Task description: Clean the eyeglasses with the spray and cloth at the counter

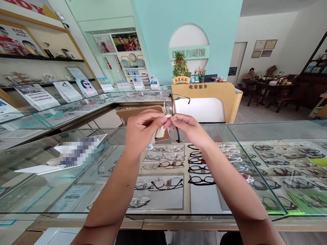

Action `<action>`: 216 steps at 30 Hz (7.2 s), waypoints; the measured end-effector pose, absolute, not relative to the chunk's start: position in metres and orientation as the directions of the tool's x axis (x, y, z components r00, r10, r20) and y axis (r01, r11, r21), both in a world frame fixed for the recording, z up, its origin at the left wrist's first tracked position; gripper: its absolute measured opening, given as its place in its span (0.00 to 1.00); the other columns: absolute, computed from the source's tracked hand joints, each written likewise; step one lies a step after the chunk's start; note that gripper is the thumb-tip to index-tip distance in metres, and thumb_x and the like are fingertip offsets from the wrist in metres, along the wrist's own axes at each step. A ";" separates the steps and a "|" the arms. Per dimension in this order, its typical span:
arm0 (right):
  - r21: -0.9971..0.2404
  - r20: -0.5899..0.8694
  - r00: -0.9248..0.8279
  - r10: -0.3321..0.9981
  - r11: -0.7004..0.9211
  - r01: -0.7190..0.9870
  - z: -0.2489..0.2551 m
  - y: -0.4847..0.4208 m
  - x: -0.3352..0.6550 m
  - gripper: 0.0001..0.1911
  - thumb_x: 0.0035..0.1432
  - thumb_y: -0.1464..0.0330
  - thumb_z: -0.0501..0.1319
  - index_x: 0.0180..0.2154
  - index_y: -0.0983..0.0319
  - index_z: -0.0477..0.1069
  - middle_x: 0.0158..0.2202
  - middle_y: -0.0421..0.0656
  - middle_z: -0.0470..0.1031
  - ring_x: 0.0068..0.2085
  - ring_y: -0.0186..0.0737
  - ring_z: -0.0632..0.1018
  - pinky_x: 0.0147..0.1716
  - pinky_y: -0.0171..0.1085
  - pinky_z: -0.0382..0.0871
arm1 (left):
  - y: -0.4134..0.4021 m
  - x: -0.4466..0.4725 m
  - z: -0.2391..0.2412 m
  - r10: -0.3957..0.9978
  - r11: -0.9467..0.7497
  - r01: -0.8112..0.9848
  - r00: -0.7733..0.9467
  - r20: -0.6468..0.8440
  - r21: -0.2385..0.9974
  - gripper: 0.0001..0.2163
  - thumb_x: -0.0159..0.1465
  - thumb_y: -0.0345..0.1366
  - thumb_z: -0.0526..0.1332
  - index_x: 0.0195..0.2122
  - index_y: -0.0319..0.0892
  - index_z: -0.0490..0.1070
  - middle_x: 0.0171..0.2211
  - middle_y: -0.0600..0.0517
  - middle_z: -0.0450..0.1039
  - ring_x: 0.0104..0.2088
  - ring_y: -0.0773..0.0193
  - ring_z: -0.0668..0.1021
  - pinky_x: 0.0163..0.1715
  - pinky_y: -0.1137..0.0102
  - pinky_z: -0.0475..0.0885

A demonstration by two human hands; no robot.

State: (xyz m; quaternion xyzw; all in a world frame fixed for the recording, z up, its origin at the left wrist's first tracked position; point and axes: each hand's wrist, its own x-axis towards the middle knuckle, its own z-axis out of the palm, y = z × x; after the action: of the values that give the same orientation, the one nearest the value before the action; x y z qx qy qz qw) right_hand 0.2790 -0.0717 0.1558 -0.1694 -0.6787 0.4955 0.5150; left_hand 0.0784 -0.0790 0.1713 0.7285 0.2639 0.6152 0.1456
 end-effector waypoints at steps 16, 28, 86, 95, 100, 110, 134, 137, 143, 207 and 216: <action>-0.847 0.529 -0.429 0.732 0.487 -0.214 0.161 -0.078 0.284 0.18 0.75 0.54 0.64 0.41 0.57 0.86 0.42 0.43 0.85 0.44 0.40 0.79 0.51 0.41 0.70 | -0.068 0.062 0.180 0.769 -0.623 -0.106 0.099 0.631 0.775 0.16 0.63 0.54 0.76 0.37 0.46 0.83 0.29 0.54 0.78 0.26 0.69 0.74 0.26 0.73 0.68; -0.811 0.581 -0.392 0.713 0.549 -0.204 0.166 -0.079 0.294 0.17 0.73 0.51 0.65 0.40 0.53 0.87 0.43 0.43 0.80 0.49 0.46 0.75 0.55 0.45 0.67 | -0.056 0.068 0.168 0.815 -0.575 -0.113 0.007 0.579 0.811 0.18 0.64 0.56 0.74 0.37 0.47 0.78 0.30 0.53 0.76 0.26 0.66 0.74 0.25 0.72 0.70; -0.886 0.457 -0.496 0.738 0.425 -0.184 0.159 -0.072 0.280 0.20 0.69 0.53 0.68 0.29 0.58 0.81 0.36 0.41 0.70 0.41 0.41 0.69 0.48 0.42 0.60 | -0.056 0.069 0.168 0.790 -0.487 -0.175 0.329 0.517 0.856 0.22 0.62 0.56 0.77 0.38 0.40 0.79 0.29 0.46 0.84 0.24 0.61 0.83 0.23 0.69 0.77; -0.892 0.450 -0.581 0.679 0.369 -0.260 0.155 -0.074 0.269 0.20 0.67 0.51 0.70 0.29 0.58 0.81 0.37 0.42 0.73 0.42 0.42 0.71 0.49 0.42 0.64 | -0.066 0.100 0.155 0.774 -0.582 -0.296 0.085 0.627 0.758 0.22 0.65 0.57 0.74 0.32 0.44 0.71 0.19 0.56 0.76 0.14 0.66 0.76 0.13 0.73 0.69; -0.878 0.469 -0.603 0.646 0.413 -0.241 0.154 -0.074 0.271 0.21 0.70 0.50 0.68 0.31 0.58 0.81 0.36 0.41 0.72 0.41 0.41 0.70 0.47 0.41 0.64 | -0.059 0.095 0.155 0.821 -0.551 -0.278 -0.009 0.571 0.787 0.30 0.62 0.68 0.68 0.27 0.43 0.72 0.18 0.55 0.72 0.15 0.68 0.74 0.13 0.73 0.64; -0.835 0.532 -0.392 0.751 0.388 -0.391 0.166 -0.075 0.290 0.19 0.67 0.50 0.71 0.32 0.57 0.82 0.36 0.42 0.70 0.39 0.41 0.69 0.41 0.39 0.64 | -0.056 0.099 0.155 0.818 -0.566 -0.215 -0.025 0.575 0.796 0.29 0.61 0.67 0.71 0.26 0.43 0.74 0.22 0.54 0.69 0.24 0.66 0.70 0.24 0.69 0.65; -0.761 0.565 -0.150 0.811 0.442 -0.476 0.152 -0.064 0.271 0.18 0.66 0.50 0.70 0.33 0.56 0.79 0.41 0.42 0.71 0.39 0.40 0.67 0.39 0.37 0.66 | -0.069 0.126 0.135 0.868 -0.415 -0.233 0.189 0.459 0.880 0.24 0.62 0.60 0.74 0.36 0.41 0.80 0.29 0.54 0.72 0.30 0.67 0.69 0.32 0.71 0.65; -0.747 0.579 -0.124 0.806 0.464 -0.477 0.156 -0.066 0.274 0.18 0.65 0.50 0.71 0.32 0.56 0.77 0.39 0.42 0.69 0.39 0.41 0.67 0.39 0.37 0.67 | -0.071 0.123 0.138 0.864 -0.353 -0.263 0.278 0.421 0.898 0.21 0.59 0.55 0.78 0.39 0.42 0.81 0.29 0.54 0.74 0.29 0.67 0.71 0.31 0.72 0.66; -0.743 0.588 -0.104 0.802 0.484 -0.462 0.161 -0.069 0.275 0.19 0.65 0.48 0.70 0.33 0.55 0.74 0.39 0.42 0.68 0.40 0.43 0.69 0.42 0.40 0.69 | -0.070 0.117 0.144 0.798 -0.277 -0.350 0.435 0.417 0.895 0.20 0.57 0.50 0.81 0.41 0.41 0.83 0.32 0.51 0.76 0.32 0.65 0.74 0.33 0.70 0.70; -0.717 0.672 0.030 0.740 0.661 -0.221 0.160 -0.086 0.261 0.12 0.72 0.59 0.67 0.39 0.55 0.88 0.45 0.36 0.87 0.54 0.45 0.84 0.49 0.43 0.80 | -0.081 0.121 0.149 0.848 -0.515 -0.202 0.023 0.530 0.833 0.18 0.64 0.50 0.76 0.44 0.42 0.81 0.37 0.51 0.76 0.46 0.51 0.86 0.38 0.67 0.76; -0.669 0.707 0.072 0.703 0.699 -0.252 0.156 -0.090 0.252 0.08 0.71 0.61 0.69 0.40 0.49 0.89 0.43 0.39 0.86 0.35 0.38 0.80 0.34 0.40 0.76 | -0.049 0.120 0.139 0.640 -0.754 -0.168 0.035 0.768 0.636 0.22 0.71 0.63 0.64 0.35 0.49 0.75 0.30 0.52 0.77 0.30 0.61 0.79 0.29 0.66 0.75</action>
State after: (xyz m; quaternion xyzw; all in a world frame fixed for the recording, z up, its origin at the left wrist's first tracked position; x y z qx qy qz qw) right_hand 0.2517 -0.0896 0.1564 -0.1909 -0.5915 0.3376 0.7069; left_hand 0.1196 -0.0490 0.1385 0.6535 0.1804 0.6706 0.3011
